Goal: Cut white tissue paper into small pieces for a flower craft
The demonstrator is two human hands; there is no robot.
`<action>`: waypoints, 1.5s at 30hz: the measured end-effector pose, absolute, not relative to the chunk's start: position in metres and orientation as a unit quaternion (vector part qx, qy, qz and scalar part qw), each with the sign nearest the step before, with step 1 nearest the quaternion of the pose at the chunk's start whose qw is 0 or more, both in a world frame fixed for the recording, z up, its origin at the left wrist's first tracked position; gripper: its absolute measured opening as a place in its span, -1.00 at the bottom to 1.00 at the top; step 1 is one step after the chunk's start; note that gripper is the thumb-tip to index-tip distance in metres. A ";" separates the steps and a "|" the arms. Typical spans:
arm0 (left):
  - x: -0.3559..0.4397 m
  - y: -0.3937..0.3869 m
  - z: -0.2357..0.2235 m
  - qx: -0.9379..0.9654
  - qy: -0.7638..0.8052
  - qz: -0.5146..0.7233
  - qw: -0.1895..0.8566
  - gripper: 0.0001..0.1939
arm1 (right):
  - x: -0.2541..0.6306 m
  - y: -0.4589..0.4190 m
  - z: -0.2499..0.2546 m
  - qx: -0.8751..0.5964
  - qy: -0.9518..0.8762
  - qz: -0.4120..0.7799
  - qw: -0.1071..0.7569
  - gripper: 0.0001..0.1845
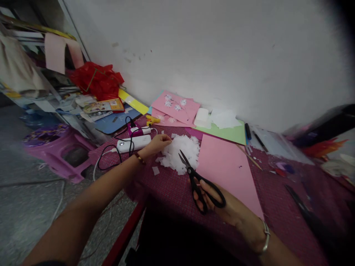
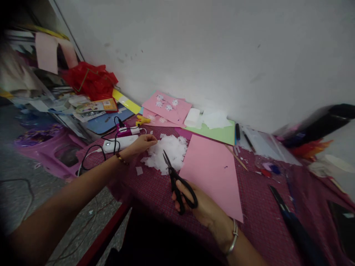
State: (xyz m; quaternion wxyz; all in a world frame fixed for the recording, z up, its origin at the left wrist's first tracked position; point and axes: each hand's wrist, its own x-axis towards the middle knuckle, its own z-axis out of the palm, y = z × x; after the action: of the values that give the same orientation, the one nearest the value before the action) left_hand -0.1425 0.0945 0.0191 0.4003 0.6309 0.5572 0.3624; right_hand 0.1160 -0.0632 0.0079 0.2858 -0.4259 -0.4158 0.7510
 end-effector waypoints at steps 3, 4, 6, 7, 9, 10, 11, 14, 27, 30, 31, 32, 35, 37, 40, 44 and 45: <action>-0.144 0.093 0.027 0.619 0.552 0.366 0.421 -0.90 | 0.115 -0.063 0.009 -0.422 -0.422 0.748 0.289 -0.48; -0.144 0.092 0.028 0.614 0.550 0.368 0.430 -0.89 | 0.115 -0.063 0.009 -0.421 -0.423 0.749 0.288 -0.48; -0.144 0.090 0.030 0.605 0.545 0.370 0.447 -0.90 | 0.115 -0.063 0.010 -0.419 -0.425 0.749 0.287 -0.48; -0.144 0.089 0.031 0.601 0.541 0.370 0.457 -0.90 | 0.114 -0.063 0.010 -0.419 -0.427 0.749 0.286 -0.49; -0.145 0.085 0.033 0.596 0.531 0.367 0.477 -0.91 | 0.113 -0.063 0.010 -0.418 -0.431 0.748 0.285 -0.49; -0.146 0.083 0.035 0.594 0.525 0.365 0.488 -0.91 | 0.113 -0.063 0.011 -0.417 -0.432 0.748 0.284 -0.49; -0.147 0.081 0.037 0.591 0.518 0.365 0.499 -0.90 | 0.112 -0.062 0.011 -0.417 -0.433 0.748 0.282 -0.49; -0.149 0.076 0.042 0.572 0.502 0.374 0.530 -0.89 | 0.110 -0.061 0.013 -0.414 -0.447 0.743 0.278 -0.48; -0.168 0.076 0.033 0.549 0.482 0.356 0.583 -0.72 | 0.116 -0.062 0.015 -0.448 -0.429 0.734 0.275 -0.47; -0.169 0.076 0.029 0.588 0.495 0.380 0.515 -0.61 | 0.113 -0.063 0.015 -0.445 -0.431 0.736 0.274 -0.49; -0.169 0.075 0.028 0.590 0.504 0.392 0.494 -0.59 | 0.112 -0.064 0.015 -0.444 -0.433 0.735 0.274 -0.49; -0.167 0.075 0.027 0.589 0.511 0.403 0.479 -0.57 | 0.110 -0.064 0.015 -0.442 -0.437 0.735 0.272 -0.49; -0.165 0.075 0.026 0.589 0.504 0.416 0.475 -0.56 | 0.106 -0.065 0.016 -0.432 -0.447 0.736 0.268 -0.49; -0.166 0.076 0.027 0.602 0.500 0.415 0.464 -0.55 | 0.107 -0.065 0.016 -0.434 -0.456 0.729 0.270 -0.49; -0.171 0.078 0.027 0.662 0.536 0.395 0.343 -0.59 | 0.112 -0.063 0.015 -0.454 -0.463 0.705 0.288 -0.50; -0.171 0.079 0.023 0.772 0.549 0.296 0.125 -0.77 | 0.120 -0.063 0.014 -0.470 -0.454 0.696 0.299 -0.50; -0.167 0.079 0.021 0.784 0.545 0.275 0.115 -0.83 | 0.121 -0.063 0.014 -0.471 -0.451 0.698 0.296 -0.51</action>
State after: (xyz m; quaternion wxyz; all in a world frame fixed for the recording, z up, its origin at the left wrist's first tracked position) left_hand -0.1673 0.0788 0.0209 0.1149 0.7840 0.5445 0.2751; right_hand 0.1207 -0.0629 0.0136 0.2956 -0.4715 -0.4506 0.6981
